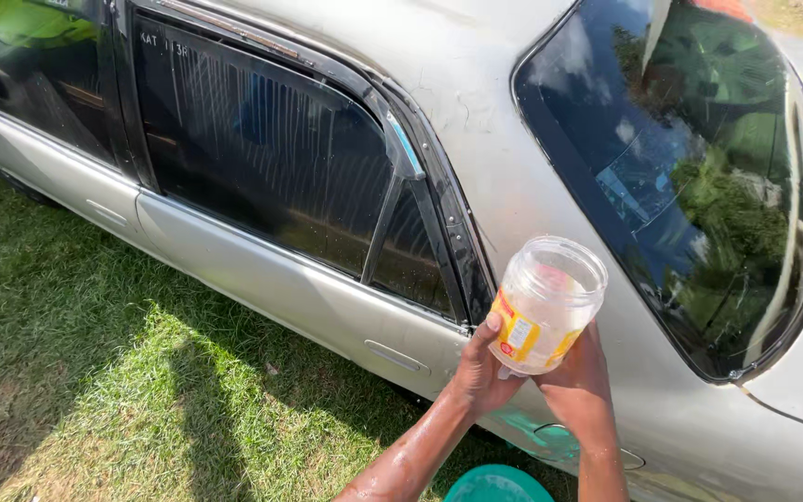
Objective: The person washes a car by pouring water from a jug into a basin, dipping a cloth into the soapy water, and scrubbing the car's body, windows, and hood before rinsing a portion with water poured from the basin.
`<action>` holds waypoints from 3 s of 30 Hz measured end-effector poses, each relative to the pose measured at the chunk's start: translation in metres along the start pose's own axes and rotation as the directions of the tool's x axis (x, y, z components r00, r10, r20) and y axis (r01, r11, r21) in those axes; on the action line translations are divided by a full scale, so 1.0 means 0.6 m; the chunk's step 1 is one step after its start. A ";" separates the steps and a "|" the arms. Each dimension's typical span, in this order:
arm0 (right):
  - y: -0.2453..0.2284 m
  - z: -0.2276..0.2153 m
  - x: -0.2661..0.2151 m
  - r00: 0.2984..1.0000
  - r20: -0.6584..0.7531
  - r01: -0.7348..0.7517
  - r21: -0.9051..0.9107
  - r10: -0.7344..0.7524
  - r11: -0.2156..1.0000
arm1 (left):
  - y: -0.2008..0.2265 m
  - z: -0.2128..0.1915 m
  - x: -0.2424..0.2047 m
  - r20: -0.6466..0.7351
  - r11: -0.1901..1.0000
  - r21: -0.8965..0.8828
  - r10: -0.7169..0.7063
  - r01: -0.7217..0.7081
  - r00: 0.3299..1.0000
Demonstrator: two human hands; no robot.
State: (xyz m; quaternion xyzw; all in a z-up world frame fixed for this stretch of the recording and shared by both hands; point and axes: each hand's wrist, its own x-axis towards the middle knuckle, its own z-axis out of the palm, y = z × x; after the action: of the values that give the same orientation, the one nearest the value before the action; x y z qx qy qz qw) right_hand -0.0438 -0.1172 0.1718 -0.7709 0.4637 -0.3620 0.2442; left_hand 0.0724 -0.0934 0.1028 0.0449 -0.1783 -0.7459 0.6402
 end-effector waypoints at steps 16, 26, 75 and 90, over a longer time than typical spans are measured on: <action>0.018 -0.042 0.154 0.996 -0.013 -0.071 0.399 0.083 0.914 | 0.197 0.163 0.162 0.316 0.092 0.938 0.178 -0.335 0.932; -0.017 -0.042 0.396 0.869 -0.385 0.126 0.779 0.311 0.614 | 0.489 0.222 0.357 0.188 -0.147 0.976 0.200 -0.160 0.962; -0.231 0.260 0.956 0.766 0.398 0.626 -0.285 -0.505 0.725 | 1.064 -0.028 0.531 0.347 -0.409 0.904 0.539 -0.121 0.768; -0.335 0.315 0.853 0.530 0.579 0.720 0.080 -0.620 0.690 | 0.938 0.069 0.347 0.455 -0.278 0.889 0.449 -0.364 0.769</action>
State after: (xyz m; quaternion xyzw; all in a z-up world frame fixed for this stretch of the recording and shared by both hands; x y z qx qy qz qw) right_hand 0.3704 -0.4754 0.3678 -0.9770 0.0656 -0.1423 0.1450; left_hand 0.5520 -0.3525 0.3567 0.4519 -0.6434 -0.1005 0.6097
